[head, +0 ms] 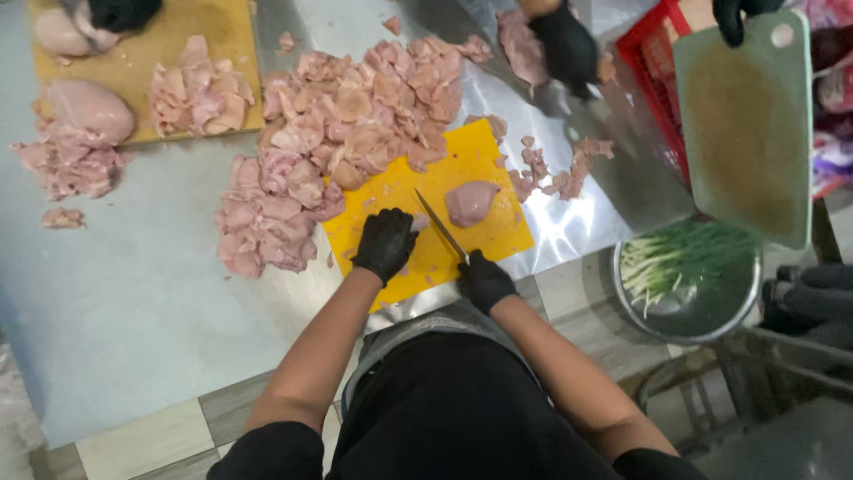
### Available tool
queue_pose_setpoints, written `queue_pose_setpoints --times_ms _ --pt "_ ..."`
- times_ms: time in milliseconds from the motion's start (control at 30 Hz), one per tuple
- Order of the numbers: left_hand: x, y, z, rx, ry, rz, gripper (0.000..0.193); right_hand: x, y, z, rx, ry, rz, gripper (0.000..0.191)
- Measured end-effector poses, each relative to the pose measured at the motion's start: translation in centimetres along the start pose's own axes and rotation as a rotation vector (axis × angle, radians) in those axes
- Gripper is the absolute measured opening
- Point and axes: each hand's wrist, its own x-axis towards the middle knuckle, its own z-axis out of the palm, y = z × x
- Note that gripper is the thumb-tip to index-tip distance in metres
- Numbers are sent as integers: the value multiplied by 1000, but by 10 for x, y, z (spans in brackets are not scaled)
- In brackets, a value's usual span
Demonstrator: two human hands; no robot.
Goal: The person slices raw chicken breast fillets into thin pieces on a yellow cutting board with a knife, moving finished slices aside and taking new fillets one at a time from the pile on the stainless steel table.
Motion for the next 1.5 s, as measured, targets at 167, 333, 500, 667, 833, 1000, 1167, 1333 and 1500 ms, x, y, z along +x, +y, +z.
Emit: queue_pose_setpoints --times_ms 167,333,500,667,833,1000,1167,1333,1500 --pt "-39 -6 47 -51 222 -97 26 6 6 5 176 -65 130 38" --pt "-54 -33 57 -331 144 -200 24 2 30 1 299 -3 101 49" --pt "-18 -64 15 32 779 -367 40 -14 44 -9 282 203 144 39" --pt "35 -16 18 -422 648 -122 24 -27 45 -18 484 -32 467 37" --pt "77 56 55 -471 326 -148 21 -31 48 -14 210 155 105 42" --pt "94 82 67 -155 388 -287 21 -31 50 -10 94 60 285 43" --pt "93 84 70 -67 415 -270 18 -30 46 -20 102 44 270 42" --pt "91 81 72 -64 399 -227 17 -7 37 -28 83 26 166 41" --pt "93 75 74 -45 361 -201 17 45 17 -24 66 99 25 39"
